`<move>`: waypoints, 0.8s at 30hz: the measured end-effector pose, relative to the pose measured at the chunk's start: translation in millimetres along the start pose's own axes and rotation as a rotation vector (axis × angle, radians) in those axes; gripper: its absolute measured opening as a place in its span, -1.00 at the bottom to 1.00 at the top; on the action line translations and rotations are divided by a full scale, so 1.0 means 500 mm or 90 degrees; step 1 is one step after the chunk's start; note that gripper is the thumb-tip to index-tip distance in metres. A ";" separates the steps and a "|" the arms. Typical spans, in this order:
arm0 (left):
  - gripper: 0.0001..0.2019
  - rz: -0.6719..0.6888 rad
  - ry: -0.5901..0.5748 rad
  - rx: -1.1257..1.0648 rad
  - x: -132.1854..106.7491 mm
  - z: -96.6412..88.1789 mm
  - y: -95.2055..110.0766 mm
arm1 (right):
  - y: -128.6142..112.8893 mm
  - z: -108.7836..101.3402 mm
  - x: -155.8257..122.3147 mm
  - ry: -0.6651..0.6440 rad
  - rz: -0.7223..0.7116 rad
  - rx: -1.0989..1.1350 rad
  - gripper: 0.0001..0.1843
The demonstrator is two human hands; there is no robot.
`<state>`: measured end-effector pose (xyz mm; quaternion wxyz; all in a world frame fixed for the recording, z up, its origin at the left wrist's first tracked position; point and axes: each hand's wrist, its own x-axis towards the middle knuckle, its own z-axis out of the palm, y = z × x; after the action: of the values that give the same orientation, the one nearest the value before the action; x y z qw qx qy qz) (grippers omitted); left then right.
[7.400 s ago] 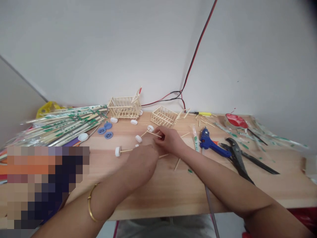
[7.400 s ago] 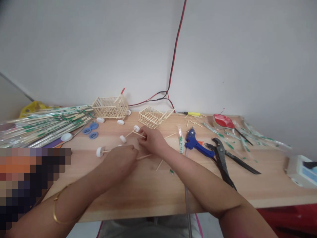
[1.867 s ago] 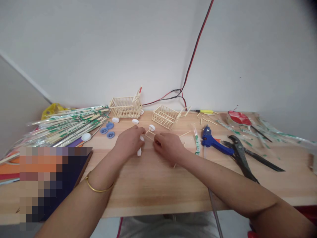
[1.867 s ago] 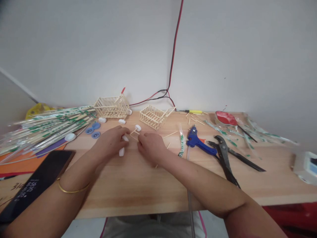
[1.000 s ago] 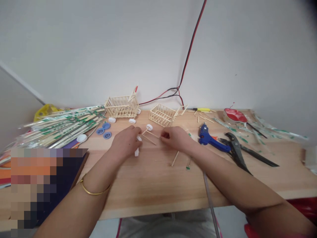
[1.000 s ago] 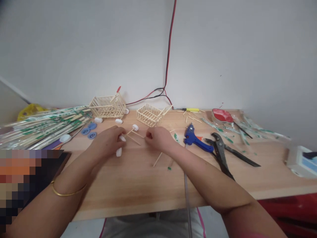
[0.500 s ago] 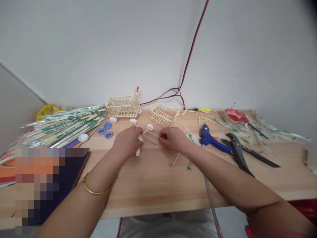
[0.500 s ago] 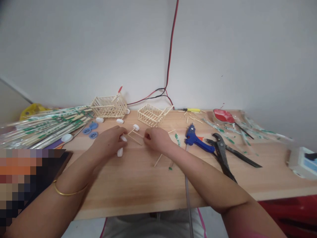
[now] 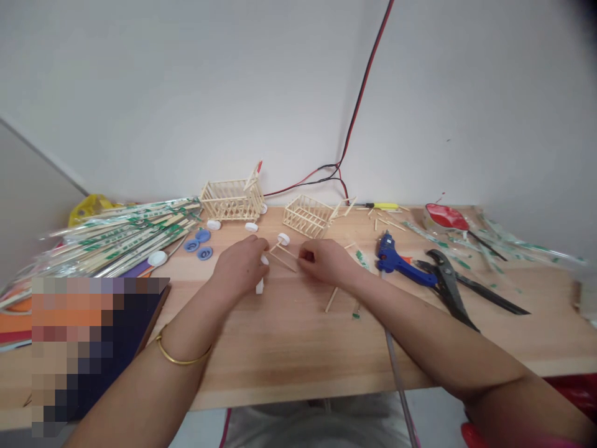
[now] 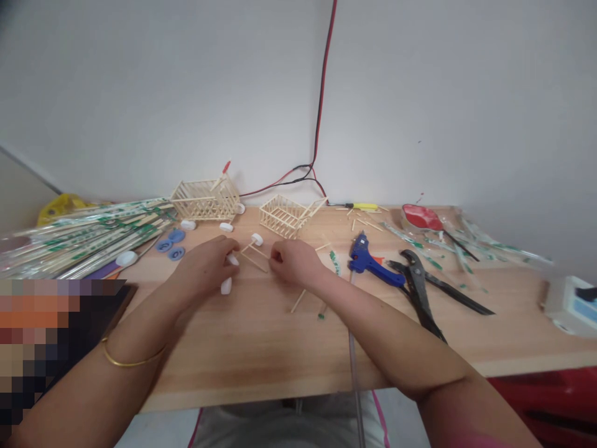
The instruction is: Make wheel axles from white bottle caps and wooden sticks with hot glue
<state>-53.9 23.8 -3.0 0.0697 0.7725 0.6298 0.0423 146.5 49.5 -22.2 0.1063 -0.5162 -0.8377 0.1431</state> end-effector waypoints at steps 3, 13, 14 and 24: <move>-0.74 -0.003 -0.006 -0.005 0.001 -0.001 0.002 | -0.001 -0.004 0.000 -0.007 -0.001 0.008 -0.89; -0.73 0.012 0.010 -0.014 0.000 0.002 -0.003 | -0.002 -0.035 -0.021 -0.002 -0.018 0.043 -0.85; -0.72 0.011 0.009 -0.012 0.000 0.003 -0.004 | -0.006 -0.034 -0.024 -0.017 -0.018 0.039 -0.86; -0.73 0.007 -0.001 -0.008 -0.001 0.000 -0.001 | -0.023 -0.013 -0.027 -0.039 -0.022 0.010 -0.88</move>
<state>-54.4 23.2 -3.1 0.0745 0.7755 0.6253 0.0461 145.2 33.4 -12.4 0.0874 -0.4960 -0.8483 0.1635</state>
